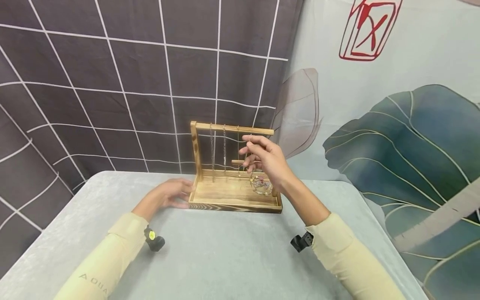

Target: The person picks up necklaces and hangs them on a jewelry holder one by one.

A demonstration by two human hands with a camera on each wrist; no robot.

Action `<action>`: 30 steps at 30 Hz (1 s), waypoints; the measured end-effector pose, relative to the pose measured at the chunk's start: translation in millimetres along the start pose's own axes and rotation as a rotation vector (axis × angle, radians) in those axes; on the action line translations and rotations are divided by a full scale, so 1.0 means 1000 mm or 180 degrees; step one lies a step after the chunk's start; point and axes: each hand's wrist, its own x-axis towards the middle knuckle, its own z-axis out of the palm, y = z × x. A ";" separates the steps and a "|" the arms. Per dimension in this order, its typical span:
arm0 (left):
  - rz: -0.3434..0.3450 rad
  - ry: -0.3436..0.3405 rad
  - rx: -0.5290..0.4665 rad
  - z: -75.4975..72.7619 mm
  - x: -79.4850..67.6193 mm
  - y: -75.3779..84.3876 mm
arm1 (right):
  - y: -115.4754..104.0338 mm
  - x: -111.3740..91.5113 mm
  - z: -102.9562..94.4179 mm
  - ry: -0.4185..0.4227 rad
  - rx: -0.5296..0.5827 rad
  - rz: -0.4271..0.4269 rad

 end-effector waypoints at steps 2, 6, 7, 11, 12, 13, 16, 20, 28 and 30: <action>-0.0008 0.0002 0.0004 0.000 0.000 0.000 | -0.004 0.001 -0.001 0.0013 -0.0029 -0.0031; -0.0021 0.0000 0.0005 -0.001 0.000 -0.001 | -0.010 0.004 -0.003 0.0025 -0.0010 -0.0055; -0.0018 0.0003 0.0004 -0.001 -0.001 -0.002 | -0.011 0.005 -0.003 0.0030 -0.0010 -0.0052; -0.0015 -0.0005 0.0001 -0.001 -0.002 -0.001 | -0.016 0.007 -0.009 0.0044 0.0018 -0.0062; -0.0011 -0.0013 0.0003 -0.001 -0.002 -0.001 | -0.018 0.007 -0.011 0.0045 0.0027 -0.0074; -0.0011 -0.0027 0.0004 -0.001 -0.002 0.000 | -0.020 0.007 -0.013 0.0052 0.0026 -0.0091; -0.0019 -0.0058 0.0005 -0.001 -0.002 0.002 | -0.025 0.009 -0.018 0.0069 0.0041 -0.0163; -0.0023 -0.0056 0.0008 -0.002 -0.002 0.003 | -0.034 0.011 -0.025 0.0112 0.0054 -0.0256; -0.0001 -0.0044 -0.0004 -0.002 -0.001 0.001 | -0.052 0.013 -0.033 0.0156 0.0129 -0.0410; -0.0002 -0.0043 -0.0015 -0.002 -0.001 0.001 | -0.056 0.014 -0.036 0.0186 0.0127 -0.0441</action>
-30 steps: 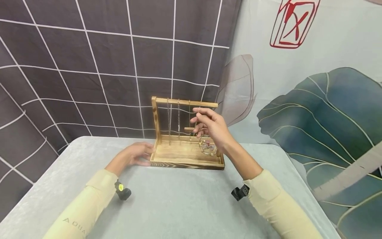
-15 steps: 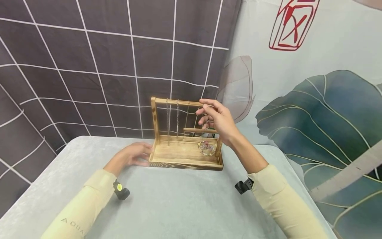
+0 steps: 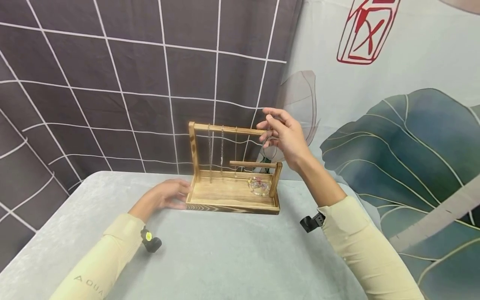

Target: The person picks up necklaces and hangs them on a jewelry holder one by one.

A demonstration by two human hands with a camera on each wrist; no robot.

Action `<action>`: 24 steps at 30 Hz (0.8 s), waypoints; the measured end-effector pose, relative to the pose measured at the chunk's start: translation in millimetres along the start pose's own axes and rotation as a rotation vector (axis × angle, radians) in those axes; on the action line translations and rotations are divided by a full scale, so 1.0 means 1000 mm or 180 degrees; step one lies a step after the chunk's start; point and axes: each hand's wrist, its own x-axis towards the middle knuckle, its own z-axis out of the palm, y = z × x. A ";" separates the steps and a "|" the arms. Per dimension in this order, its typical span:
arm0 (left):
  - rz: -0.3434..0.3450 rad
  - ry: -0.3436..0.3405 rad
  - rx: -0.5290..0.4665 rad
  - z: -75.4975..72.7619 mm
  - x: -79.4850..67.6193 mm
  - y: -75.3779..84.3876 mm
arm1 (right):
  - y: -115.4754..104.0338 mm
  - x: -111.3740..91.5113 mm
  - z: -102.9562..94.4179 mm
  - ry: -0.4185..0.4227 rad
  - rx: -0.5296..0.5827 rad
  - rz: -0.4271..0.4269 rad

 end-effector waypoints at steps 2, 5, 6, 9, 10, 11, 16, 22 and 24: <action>0.0005 0.0006 0.0002 0.000 0.000 0.000 | -0.004 0.003 -0.002 0.0037 -0.0001 -0.0039; 0.0017 0.0020 0.0002 0.001 -0.001 0.000 | -0.009 0.007 -0.006 0.0069 -0.0008 -0.0083; 0.0019 0.0025 0.0004 0.000 -0.001 0.000 | -0.010 0.008 -0.008 0.0081 -0.0016 -0.0091; 0.0028 0.0036 0.0004 0.000 -0.002 -0.001 | -0.014 0.011 -0.011 0.0113 -0.0022 -0.0112; 0.0026 0.0038 0.0001 0.000 -0.002 -0.001 | -0.015 0.012 -0.012 0.0124 -0.0027 -0.0120; 0.0029 0.0039 -0.0003 0.000 -0.002 -0.001 | -0.016 0.013 -0.013 0.0133 -0.0032 -0.0125; 0.0035 0.0035 -0.0005 0.000 -0.001 -0.002 | -0.023 0.021 -0.018 0.0181 0.0001 -0.0166; 0.0021 0.0041 0.0001 0.000 0.000 -0.002 | -0.028 0.032 -0.021 0.0331 -0.0151 -0.0235; 0.0010 0.0040 -0.0002 0.000 0.001 -0.003 | -0.027 0.035 -0.022 0.0376 -0.0191 -0.0232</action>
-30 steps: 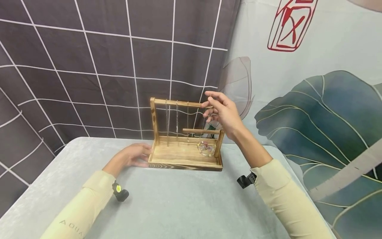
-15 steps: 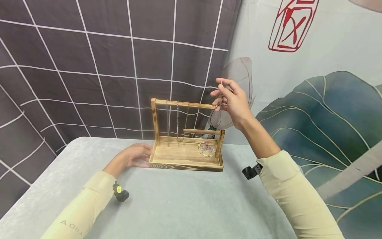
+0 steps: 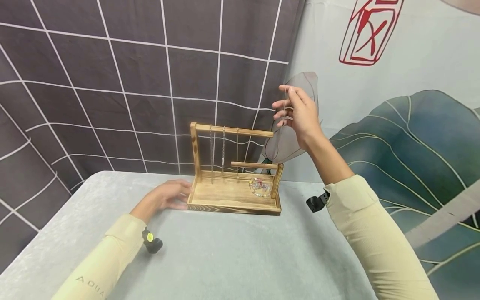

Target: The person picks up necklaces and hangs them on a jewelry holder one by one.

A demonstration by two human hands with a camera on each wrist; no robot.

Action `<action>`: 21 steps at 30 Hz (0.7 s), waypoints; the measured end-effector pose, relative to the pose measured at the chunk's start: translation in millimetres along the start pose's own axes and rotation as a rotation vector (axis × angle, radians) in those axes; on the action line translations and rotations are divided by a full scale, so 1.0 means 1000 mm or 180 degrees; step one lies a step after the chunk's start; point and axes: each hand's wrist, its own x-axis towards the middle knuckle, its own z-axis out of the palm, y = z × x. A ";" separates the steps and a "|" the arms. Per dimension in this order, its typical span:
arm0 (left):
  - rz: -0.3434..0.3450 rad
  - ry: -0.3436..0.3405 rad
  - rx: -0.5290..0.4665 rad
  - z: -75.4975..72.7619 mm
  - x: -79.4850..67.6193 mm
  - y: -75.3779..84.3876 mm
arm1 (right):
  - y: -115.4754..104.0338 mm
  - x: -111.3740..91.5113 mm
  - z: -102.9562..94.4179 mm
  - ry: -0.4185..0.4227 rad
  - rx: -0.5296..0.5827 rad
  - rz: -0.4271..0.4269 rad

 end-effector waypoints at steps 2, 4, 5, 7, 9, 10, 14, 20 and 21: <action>-0.0001 -0.0007 0.0000 0.000 0.000 0.000 | 0.003 0.002 -0.001 0.0035 -0.0051 0.0022; 0.0000 -0.0008 0.0000 0.000 0.001 0.000 | 0.008 0.004 -0.001 0.0056 -0.0136 0.0055; 0.0001 -0.0005 0.0001 0.000 0.000 0.000 | 0.012 0.004 -0.001 0.0060 -0.0168 0.0076; 0.0009 0.0000 0.0002 0.000 0.000 0.001 | 0.019 0.005 -0.001 0.0054 -0.0251 0.0131; 0.0015 0.0001 0.0003 0.000 -0.001 0.001 | 0.026 0.004 -0.002 0.0034 -0.0322 0.0189; 0.0016 -0.0001 0.0003 0.000 -0.001 0.001 | 0.029 0.004 -0.002 0.0024 -0.0346 0.0220; 0.0016 -0.0016 -0.0004 0.002 -0.001 0.000 | 0.040 -0.001 -0.001 -0.0047 -0.0383 0.0336; 0.0015 0.0015 -0.0011 0.000 -0.001 -0.001 | 0.051 -0.009 0.007 -0.0186 -0.0357 0.0344; 0.0014 0.0015 -0.0005 0.000 -0.001 0.000 | 0.052 -0.010 0.009 -0.0198 -0.0377 0.0324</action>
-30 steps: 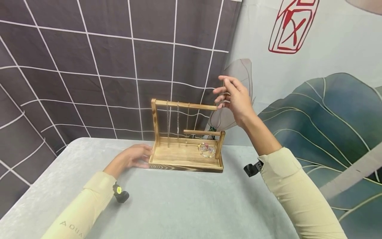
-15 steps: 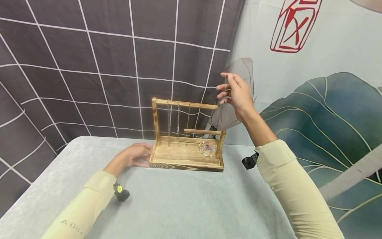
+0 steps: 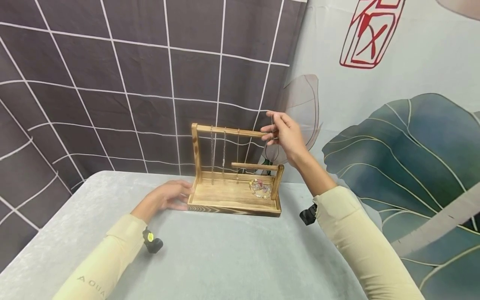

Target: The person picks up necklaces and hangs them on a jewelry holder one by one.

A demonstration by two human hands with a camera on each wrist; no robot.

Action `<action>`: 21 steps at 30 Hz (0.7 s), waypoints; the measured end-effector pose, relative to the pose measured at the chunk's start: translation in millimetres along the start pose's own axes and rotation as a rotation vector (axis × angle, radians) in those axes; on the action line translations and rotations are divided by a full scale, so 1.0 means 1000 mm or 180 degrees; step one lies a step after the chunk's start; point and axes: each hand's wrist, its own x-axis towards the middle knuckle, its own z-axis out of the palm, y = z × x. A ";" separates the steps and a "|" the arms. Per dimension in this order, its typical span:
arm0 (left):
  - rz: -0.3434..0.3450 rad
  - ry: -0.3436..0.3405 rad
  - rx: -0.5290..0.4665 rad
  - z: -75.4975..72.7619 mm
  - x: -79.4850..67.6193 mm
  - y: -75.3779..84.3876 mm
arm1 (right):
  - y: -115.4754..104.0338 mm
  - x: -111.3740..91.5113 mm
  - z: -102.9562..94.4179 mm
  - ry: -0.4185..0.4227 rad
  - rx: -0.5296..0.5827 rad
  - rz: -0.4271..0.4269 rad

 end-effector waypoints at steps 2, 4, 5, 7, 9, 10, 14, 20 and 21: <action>-0.0012 -0.0007 0.0012 0.000 0.000 0.001 | 0.002 -0.001 0.005 -0.0008 -0.0047 -0.0043; -0.0026 -0.0016 0.0020 0.000 0.000 0.002 | 0.005 -0.001 0.010 -0.0019 -0.0103 -0.0054; -0.0029 -0.0017 0.0018 0.000 0.000 0.002 | 0.006 -0.001 0.013 -0.0034 -0.0129 -0.0045; -0.0030 -0.0018 0.0005 0.000 0.000 0.002 | 0.008 -0.002 0.018 -0.0069 -0.0164 -0.0026; -0.0028 -0.0015 0.0001 0.000 0.000 0.003 | 0.011 -0.003 0.024 -0.0099 -0.0149 0.0006; -0.0025 -0.0015 0.0000 0.000 -0.001 0.003 | 0.012 -0.003 0.026 -0.0104 -0.0129 0.0021; -0.0008 -0.0025 0.0012 0.001 -0.001 0.002 | 0.020 -0.004 0.034 -0.0105 -0.0142 0.0057; 0.0000 -0.0036 0.0011 0.000 -0.001 0.001 | 0.033 -0.007 0.041 -0.0108 -0.0201 0.0171; -0.0001 -0.0034 0.0012 0.000 -0.001 0.001 | 0.035 -0.008 0.043 -0.0106 -0.0235 0.0187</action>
